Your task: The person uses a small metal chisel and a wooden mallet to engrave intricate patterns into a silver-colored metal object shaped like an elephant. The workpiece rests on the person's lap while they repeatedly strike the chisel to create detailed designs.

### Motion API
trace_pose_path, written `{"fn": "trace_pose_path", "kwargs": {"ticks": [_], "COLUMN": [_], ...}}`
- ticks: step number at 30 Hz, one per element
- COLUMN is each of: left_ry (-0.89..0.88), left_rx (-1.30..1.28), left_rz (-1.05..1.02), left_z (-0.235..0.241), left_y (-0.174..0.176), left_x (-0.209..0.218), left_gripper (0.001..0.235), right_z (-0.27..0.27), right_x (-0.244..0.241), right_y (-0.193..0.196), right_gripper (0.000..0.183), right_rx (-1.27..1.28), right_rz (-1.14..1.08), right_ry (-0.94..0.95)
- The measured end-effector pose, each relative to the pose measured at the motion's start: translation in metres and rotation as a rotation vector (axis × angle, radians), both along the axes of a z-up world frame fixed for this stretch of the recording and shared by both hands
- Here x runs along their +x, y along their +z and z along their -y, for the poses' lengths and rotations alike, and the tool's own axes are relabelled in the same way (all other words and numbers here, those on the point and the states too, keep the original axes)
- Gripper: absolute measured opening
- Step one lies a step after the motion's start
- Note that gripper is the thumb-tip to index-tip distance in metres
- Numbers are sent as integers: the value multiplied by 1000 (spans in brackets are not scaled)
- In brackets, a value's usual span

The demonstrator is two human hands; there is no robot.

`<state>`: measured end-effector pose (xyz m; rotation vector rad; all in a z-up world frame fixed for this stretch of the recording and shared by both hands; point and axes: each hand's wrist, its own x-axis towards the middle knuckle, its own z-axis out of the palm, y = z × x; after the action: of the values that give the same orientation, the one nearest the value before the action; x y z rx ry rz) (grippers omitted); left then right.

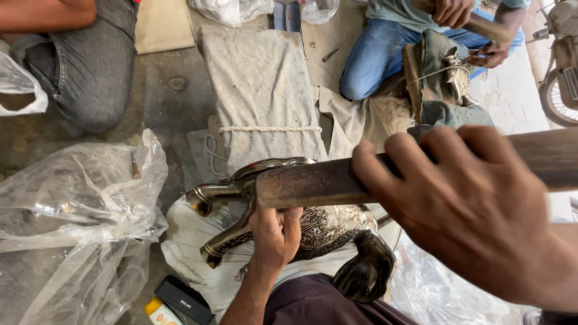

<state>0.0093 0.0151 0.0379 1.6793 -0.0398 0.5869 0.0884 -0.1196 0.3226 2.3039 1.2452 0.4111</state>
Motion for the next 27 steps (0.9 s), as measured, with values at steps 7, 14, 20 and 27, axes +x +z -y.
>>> {"fn": "trace_pose_path", "kwargs": {"ticks": [7, 14, 20, 27], "left_ry": [-66, 12, -15, -21], "left_rx": [-229, -179, 351, 186], "left_rz": [-2, 139, 153, -76], "left_z": [5, -3, 3, 8], "left_y": [-5, -31, -51, -63], "left_x": [-5, -38, -25, -26], "left_gripper": [14, 24, 25, 27], "right_z": [13, 23, 13, 13], "right_x": [-5, -6, -5, 11], "right_y": [-5, -1, -2, -27], "right_gripper": [36, 51, 50, 26], "right_rx": [-264, 120, 231, 99], "right_rz": [137, -87, -112, -172], "right_ry": [-56, -3, 38, -35]}}
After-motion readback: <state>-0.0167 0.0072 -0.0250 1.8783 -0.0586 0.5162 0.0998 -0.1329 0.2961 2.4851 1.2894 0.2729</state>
